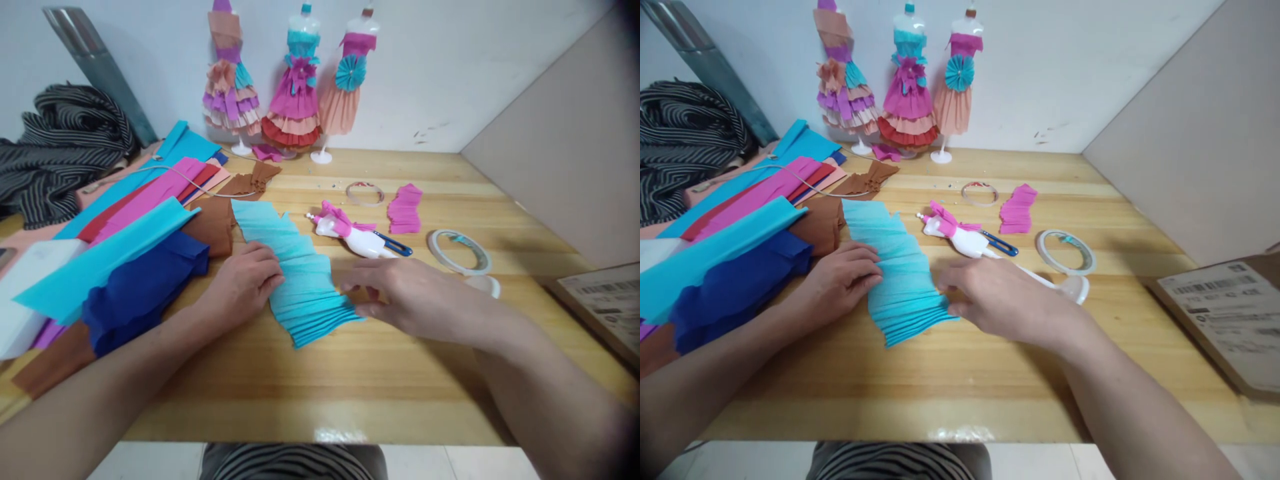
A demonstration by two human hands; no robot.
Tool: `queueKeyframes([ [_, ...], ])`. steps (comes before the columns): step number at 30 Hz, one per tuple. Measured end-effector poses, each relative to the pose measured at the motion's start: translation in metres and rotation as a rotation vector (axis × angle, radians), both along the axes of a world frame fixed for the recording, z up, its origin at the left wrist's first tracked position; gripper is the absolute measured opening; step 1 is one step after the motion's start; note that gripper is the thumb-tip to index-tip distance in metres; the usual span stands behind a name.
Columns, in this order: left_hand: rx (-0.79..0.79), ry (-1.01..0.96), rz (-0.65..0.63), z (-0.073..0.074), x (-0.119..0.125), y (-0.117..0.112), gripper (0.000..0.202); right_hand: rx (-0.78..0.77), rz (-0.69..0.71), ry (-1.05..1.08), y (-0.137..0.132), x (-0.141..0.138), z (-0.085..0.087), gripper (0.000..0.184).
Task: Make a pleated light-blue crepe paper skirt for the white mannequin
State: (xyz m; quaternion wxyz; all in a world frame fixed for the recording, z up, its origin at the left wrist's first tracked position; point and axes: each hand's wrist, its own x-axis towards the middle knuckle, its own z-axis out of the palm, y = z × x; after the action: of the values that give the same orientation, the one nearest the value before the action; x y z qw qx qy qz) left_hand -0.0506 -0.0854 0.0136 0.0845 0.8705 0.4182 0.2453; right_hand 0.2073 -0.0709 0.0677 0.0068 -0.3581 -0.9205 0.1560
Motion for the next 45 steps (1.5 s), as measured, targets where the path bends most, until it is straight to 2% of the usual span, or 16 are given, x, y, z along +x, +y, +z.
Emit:
queueKeyframes([
  [3,-0.002,-0.006,-0.007,0.000,-0.001,0.001,0.023,-0.097,0.005,-0.117,-0.002,-0.008,0.000,0.014],
  [6,-0.026,0.002,0.004,0.004,-0.001,0.000,0.024,-0.100,-0.019,-0.192,-0.004,-0.014,-0.001,0.008],
  [9,-0.068,0.044,0.043,0.009,-0.001,-0.001,0.024,-0.094,-0.032,-0.222,-0.004,-0.016,-0.002,0.010],
  [14,-0.106,0.104,0.075,0.013,0.000,-0.003,0.024,-0.062,-0.020,-0.184,-0.007,-0.012,0.002,0.004],
  [16,-0.113,0.126,0.074,0.013,0.000,-0.003,0.025,0.003,0.007,-0.144,-0.009,-0.012,0.002,0.014],
  [20,-0.112,0.132,0.077,0.013,0.000,-0.003,0.024,0.053,0.101,-0.085,-0.013,-0.014,-0.006,0.024],
  [26,-0.087,0.126,0.091,0.012,0.001,-0.003,0.023,0.076,0.140,-0.043,-0.015,-0.020,-0.016,0.022],
  [29,-0.047,0.084,0.085,0.010,0.001,-0.004,0.022,0.086,0.133,-0.036,-0.013,-0.022,-0.018,0.016],
  [33,0.129,-0.004,0.123,0.018,0.003,-0.010,0.015,0.066,0.125,-0.042,-0.011,-0.022,-0.020,0.009],
  [36,0.199,-0.052,0.026,0.025,0.007,-0.018,0.017,0.046,0.113,-0.043,-0.011,-0.022,-0.022,0.005],
  [38,0.137,-0.003,-0.090,0.026,0.011,-0.024,0.023,0.031,0.110,-0.029,-0.011,-0.023,-0.022,0.003],
  [40,0.031,0.099,-0.124,0.022,0.015,-0.028,0.028,0.015,0.108,-0.017,-0.011,-0.024,-0.022,0.004],
  [43,-0.119,0.228,-0.078,0.013,0.022,-0.032,0.032,-0.004,0.109,-0.014,-0.011,-0.024,-0.021,0.008],
  [45,-0.170,0.260,-0.053,0.008,0.025,-0.033,0.027,-0.014,0.105,-0.016,-0.011,-0.024,-0.022,0.009],
])
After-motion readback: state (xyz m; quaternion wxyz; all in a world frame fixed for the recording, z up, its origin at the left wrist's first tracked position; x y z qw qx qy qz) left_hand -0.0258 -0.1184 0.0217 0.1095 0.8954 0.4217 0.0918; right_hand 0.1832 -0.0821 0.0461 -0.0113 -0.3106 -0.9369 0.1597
